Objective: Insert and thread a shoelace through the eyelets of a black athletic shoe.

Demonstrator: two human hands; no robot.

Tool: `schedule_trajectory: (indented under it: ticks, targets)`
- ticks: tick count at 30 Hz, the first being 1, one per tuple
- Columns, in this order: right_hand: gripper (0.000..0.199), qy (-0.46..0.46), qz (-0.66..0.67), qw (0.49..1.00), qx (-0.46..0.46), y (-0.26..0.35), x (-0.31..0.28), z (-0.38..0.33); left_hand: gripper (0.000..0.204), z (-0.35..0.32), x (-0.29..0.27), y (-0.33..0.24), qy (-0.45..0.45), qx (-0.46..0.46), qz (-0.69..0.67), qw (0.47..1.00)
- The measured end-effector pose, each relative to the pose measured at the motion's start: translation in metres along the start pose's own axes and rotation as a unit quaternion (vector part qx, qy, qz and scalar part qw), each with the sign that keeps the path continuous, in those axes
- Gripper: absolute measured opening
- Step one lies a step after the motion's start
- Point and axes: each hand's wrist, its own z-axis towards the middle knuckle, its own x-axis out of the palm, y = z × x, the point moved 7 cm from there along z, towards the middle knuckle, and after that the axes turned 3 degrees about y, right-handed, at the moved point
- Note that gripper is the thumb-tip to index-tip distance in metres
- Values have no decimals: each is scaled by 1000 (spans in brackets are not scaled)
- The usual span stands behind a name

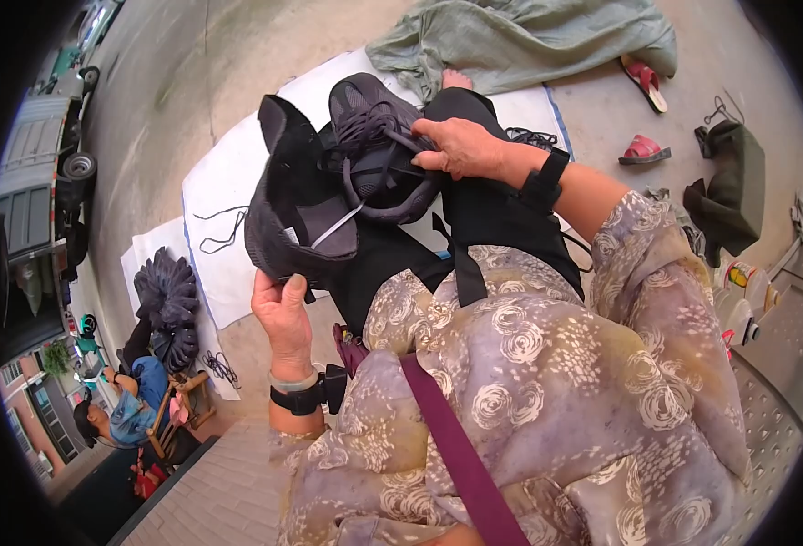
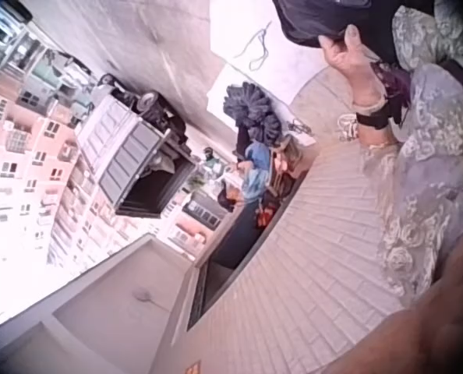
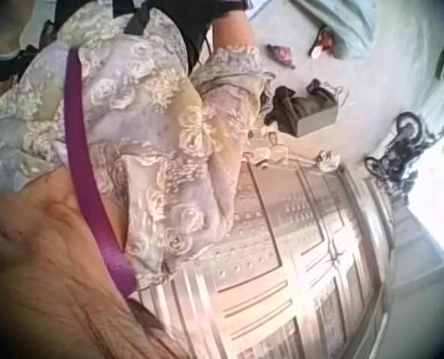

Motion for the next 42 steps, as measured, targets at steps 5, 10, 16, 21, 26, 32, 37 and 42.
schedule_trajectory:
  ticks: [5, 10, 16, 21, 26, 32, 37, 42]
  targets:
    - [40, 59, 71, 996, 2, 7, 5, 3, 18, -10, 91, -14, 321, 236, 441, 804]
    - [27, 9, 220, 973, 65, -15, -4, -11, 17, 8, 156, 39, 385, 264, 516, 718]
    - [33, -229, -139, 944, -193, 80, -15, -55, 19, 19, 171, 74, 361, 282, 597, 659]
    - [36, -253, -215, 915, -230, 82, -1, -51, 16, 0, 159, 26, 374, 376, 507, 679]
    - [18, -278, -286, 893, -207, 83, 1, -50, 26, 46, 105, -6, 119, 340, 587, 725]
    - [13, -243, -289, 910, -172, 87, 1, -39, 21, 64, 69, 35, 132, 143, 517, 834]
    - [13, -250, -259, 922, -143, 71, -6, -28, 21, 64, 85, 32, 152, 159, 501, 837]
    - [10, -187, -151, 965, -103, 35, 5, -20, 54, 73, 87, 53, 256, 20, 511, 820]
